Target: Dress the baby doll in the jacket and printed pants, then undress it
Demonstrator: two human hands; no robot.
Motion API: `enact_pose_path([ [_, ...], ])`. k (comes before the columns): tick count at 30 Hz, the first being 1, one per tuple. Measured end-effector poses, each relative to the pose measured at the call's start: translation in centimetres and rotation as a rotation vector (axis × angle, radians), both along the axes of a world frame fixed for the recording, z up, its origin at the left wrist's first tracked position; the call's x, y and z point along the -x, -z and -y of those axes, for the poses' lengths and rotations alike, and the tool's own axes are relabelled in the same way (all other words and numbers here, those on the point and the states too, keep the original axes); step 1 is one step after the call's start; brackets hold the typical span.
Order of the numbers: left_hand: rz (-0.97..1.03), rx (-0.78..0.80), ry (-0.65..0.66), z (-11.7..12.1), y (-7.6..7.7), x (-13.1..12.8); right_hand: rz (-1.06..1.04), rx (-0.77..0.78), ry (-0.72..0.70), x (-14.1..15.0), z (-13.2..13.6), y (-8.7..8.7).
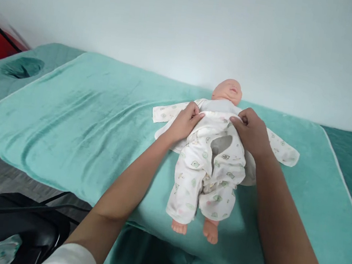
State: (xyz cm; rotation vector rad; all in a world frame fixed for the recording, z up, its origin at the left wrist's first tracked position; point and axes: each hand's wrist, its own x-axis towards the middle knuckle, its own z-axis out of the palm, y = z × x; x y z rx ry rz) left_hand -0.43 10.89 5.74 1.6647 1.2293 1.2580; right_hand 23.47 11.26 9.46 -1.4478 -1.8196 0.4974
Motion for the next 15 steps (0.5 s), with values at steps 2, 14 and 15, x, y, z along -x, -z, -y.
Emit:
enact_pose_path([
  [2,0.074,0.058,-0.009,-1.3,0.4,-0.3,-0.156,0.083,0.047,0.3,-1.0,0.5],
  [14,0.053,0.157,0.037,0.7,1.0,0.3,-0.791,0.463,-0.062,-2.1,0.1,2.2],
  [15,0.044,0.158,0.047,0.7,0.9,0.5,-0.78,0.483,-0.082,-2.6,0.3,2.3],
])
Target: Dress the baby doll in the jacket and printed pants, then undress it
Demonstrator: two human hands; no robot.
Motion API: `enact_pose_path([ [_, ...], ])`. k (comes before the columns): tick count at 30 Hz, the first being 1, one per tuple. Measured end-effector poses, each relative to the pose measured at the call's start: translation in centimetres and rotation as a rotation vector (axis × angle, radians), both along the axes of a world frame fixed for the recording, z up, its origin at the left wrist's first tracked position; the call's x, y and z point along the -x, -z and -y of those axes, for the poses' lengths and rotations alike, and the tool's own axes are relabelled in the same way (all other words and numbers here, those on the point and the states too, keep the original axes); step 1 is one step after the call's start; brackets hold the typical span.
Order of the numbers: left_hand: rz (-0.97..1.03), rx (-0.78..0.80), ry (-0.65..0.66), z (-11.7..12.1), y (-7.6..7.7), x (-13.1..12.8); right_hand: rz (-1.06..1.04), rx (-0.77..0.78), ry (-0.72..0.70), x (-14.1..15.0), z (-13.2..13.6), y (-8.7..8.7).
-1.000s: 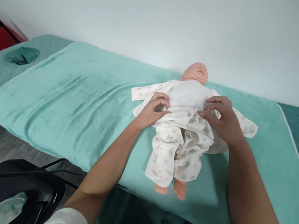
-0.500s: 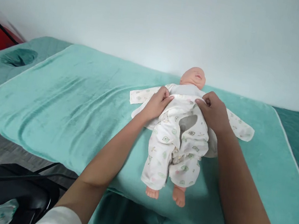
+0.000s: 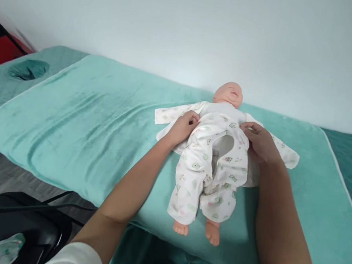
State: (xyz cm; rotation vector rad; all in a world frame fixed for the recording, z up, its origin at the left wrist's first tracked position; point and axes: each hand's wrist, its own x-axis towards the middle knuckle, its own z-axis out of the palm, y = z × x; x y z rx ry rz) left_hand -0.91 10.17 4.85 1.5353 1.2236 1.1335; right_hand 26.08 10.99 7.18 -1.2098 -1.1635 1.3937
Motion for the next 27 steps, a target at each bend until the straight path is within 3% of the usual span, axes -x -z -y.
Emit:
enact_pose_path([
  [7,-0.08,0.075,0.06,0.1,-0.1,0.7,0.111,0.008,-0.112,-1.7,2.8,-0.7],
  [15,-0.302,0.142,0.031,0.0,-0.7,0.8,0.685,-0.001,-0.052,-1.3,4.1,-0.8],
  [20,-0.25,0.174,0.119,0.4,-1.2,0.9,0.92,0.004,-0.085,-1.2,4.1,-0.8],
  [23,-0.21,0.155,0.135,0.8,-1.5,0.6,0.942,0.005,-0.087,-1.1,4.3,-1.0],
  [27,-0.068,0.216,0.105,1.2,-1.5,-0.1,0.754,-0.002,-0.072,-0.8,4.6,-0.8],
])
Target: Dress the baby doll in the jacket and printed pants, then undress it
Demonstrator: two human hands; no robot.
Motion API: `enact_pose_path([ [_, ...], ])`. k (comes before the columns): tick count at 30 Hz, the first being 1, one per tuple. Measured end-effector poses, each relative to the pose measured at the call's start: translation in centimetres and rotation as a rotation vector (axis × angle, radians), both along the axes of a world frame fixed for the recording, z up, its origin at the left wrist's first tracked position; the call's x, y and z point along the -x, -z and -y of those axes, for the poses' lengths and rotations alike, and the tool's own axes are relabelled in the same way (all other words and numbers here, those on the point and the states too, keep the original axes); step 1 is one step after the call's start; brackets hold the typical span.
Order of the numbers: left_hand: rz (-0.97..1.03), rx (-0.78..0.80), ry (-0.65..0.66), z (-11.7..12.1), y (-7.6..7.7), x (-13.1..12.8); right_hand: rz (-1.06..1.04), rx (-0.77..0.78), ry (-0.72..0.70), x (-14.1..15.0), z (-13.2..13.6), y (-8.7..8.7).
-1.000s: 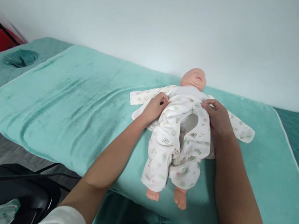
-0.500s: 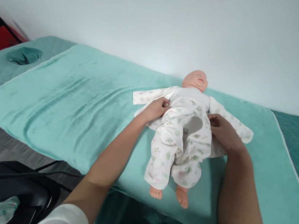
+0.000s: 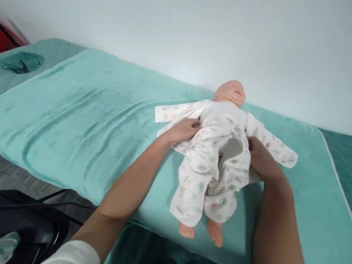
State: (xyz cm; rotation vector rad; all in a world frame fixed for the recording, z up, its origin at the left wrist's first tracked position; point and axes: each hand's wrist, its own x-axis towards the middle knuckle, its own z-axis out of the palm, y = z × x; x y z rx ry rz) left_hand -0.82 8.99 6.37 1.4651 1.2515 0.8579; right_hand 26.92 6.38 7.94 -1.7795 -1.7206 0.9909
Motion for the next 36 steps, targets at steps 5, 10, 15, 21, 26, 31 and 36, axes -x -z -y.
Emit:
enact_pose_path([
  [5,0.165,0.086,-0.072,0.1,0.5,-0.8,-0.35,-0.029,0.066,0.7,0.1,1.2],
  [10,0.235,0.111,-0.094,-0.1,0.7,-1.1,-0.52,-0.058,0.117,1.7,0.1,1.5],
  [15,0.3,0.12,-0.086,-0.1,0.7,-1.2,-0.552,-0.094,0.108,2.3,0.0,1.3],
  [21,0.348,0.111,-0.048,-0.1,0.8,-0.9,-0.586,-0.054,0.073,2.0,-0.2,1.6],
  [26,0.411,0.18,-0.064,-0.3,1.2,-0.7,-0.674,0.001,0.084,1.5,-0.4,1.9],
  [31,0.387,0.171,-0.118,-0.2,1.4,-0.8,-0.663,0.066,0.1,0.8,-0.6,2.3],
  [36,0.224,0.048,-0.11,-0.2,1.3,-0.6,-0.553,0.101,0.134,0.3,-0.8,2.6],
])
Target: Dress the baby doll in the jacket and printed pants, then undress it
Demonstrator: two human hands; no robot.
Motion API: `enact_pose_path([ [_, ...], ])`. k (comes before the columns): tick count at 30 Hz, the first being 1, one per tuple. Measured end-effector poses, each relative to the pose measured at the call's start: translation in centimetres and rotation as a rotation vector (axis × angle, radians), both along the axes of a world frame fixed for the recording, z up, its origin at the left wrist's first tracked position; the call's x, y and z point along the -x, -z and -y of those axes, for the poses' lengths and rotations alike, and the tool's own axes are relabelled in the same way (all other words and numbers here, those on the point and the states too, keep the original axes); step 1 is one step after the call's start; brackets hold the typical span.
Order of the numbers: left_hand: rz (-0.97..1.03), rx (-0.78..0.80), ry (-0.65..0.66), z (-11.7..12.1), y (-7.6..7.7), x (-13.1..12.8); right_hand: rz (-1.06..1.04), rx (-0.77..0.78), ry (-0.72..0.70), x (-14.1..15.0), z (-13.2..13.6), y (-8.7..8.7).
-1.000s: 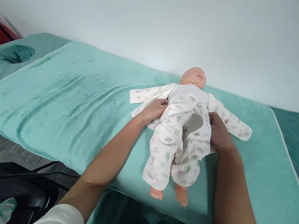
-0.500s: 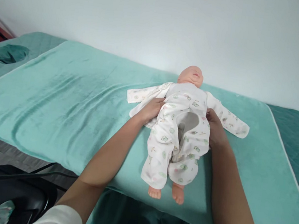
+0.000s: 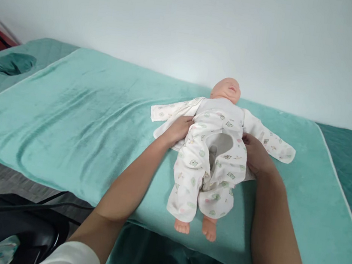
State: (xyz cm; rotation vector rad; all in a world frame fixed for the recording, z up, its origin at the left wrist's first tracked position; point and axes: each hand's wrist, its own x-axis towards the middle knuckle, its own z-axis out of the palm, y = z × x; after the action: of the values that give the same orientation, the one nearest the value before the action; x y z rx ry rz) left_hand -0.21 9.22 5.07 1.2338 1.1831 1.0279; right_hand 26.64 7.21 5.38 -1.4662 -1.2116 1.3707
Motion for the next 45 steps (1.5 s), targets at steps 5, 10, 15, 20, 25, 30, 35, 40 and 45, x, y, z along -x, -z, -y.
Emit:
enact_pose_path([
  [5,-0.178,0.007,0.015,-0.5,-0.5,0.5,0.103,-0.027,-0.108,0.2,0.4,-0.8],
  [10,-0.062,0.123,0.151,-0.7,-0.3,0.5,0.183,-0.135,-0.142,1.0,1.0,-1.8],
  [15,0.195,0.205,0.128,-0.2,0.0,-0.2,0.122,-0.156,-0.044,1.7,1.1,-1.7],
  [20,0.229,0.218,0.065,0.0,-0.2,-0.2,0.015,-0.094,0.043,1.9,0.8,-1.2],
  [25,0.201,0.192,-0.004,-0.3,0.1,0.1,-0.061,-0.075,0.066,2.1,0.8,-1.5],
  [30,0.305,0.22,0.092,-0.8,0.4,0.8,-0.172,-0.041,0.065,2.1,0.8,-1.6],
  [35,0.344,0.191,0.163,-0.6,0.2,0.9,-0.19,-0.035,0.057,1.8,0.7,-1.5],
  [40,0.219,0.071,0.161,-0.4,0.3,0.9,-0.191,-0.055,0.022,1.4,0.9,-1.5],
  [45,-0.02,-0.099,0.187,-0.5,0.2,1.2,-0.174,-0.079,-0.037,1.3,1.1,-1.6],
])
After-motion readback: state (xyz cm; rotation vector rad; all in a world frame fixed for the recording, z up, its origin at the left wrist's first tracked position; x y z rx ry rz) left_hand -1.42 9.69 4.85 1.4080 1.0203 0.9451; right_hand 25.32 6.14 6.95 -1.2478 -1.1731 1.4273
